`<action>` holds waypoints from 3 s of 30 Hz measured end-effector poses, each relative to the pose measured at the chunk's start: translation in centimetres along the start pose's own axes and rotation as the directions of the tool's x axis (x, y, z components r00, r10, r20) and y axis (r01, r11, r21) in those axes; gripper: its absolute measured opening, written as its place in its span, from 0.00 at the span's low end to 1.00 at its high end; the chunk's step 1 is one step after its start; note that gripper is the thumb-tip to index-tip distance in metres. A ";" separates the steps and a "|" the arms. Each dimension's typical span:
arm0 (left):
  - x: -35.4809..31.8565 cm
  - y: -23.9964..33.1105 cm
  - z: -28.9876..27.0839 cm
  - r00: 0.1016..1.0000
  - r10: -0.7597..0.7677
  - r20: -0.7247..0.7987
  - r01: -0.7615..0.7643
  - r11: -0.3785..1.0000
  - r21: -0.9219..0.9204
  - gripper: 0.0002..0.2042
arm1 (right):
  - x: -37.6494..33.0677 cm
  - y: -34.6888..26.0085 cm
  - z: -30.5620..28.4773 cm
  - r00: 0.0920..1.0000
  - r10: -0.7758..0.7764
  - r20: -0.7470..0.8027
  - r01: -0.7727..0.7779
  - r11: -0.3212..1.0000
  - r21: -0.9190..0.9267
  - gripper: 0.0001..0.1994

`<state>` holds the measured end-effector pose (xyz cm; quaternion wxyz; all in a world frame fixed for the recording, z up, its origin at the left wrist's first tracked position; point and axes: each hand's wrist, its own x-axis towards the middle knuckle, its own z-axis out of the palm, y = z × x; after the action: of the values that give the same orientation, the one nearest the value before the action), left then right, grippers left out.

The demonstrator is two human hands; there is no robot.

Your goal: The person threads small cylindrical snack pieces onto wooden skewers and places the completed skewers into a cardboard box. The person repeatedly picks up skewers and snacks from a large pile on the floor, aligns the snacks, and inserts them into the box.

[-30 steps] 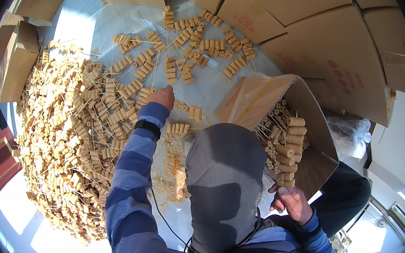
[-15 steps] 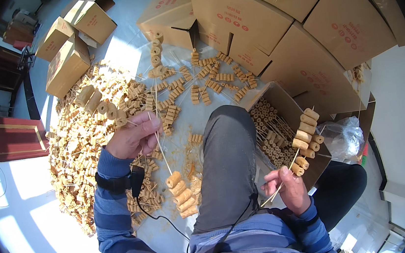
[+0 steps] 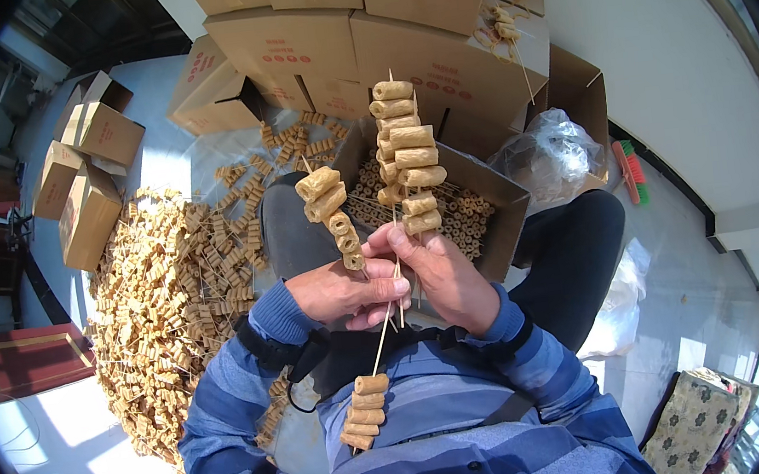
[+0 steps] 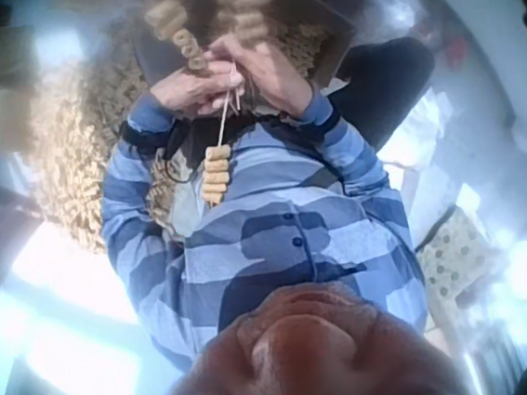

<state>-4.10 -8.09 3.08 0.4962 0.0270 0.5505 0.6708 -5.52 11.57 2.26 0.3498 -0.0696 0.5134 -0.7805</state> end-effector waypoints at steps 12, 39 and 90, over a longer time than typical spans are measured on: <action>2.4 -3.7 3.8 0.953 -0.085 0.290 0.128 0.983 -0.131 0.12 | -4.3 -0.2 -3.3 0.923 0.229 0.308 -0.087 0.908 -0.411 0.18; 1.8 -8.3 6.0 0.973 -0.065 0.223 0.129 0.950 -0.285 0.07 | -7.4 -1.7 -6.0 0.996 -0.092 -0.004 0.062 0.698 -0.714 0.12; 0.5 -3.3 5.7 0.671 0.480 -0.565 -0.696 0.671 -0.255 0.29 | -8.7 1.3 -3.0 0.970 0.218 0.111 -0.241 0.931 0.275 0.12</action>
<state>1.12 -4.01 2.57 0.0938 -0.0641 0.4375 0.8920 0.19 18.92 1.91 0.4648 0.0117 0.3855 -0.7970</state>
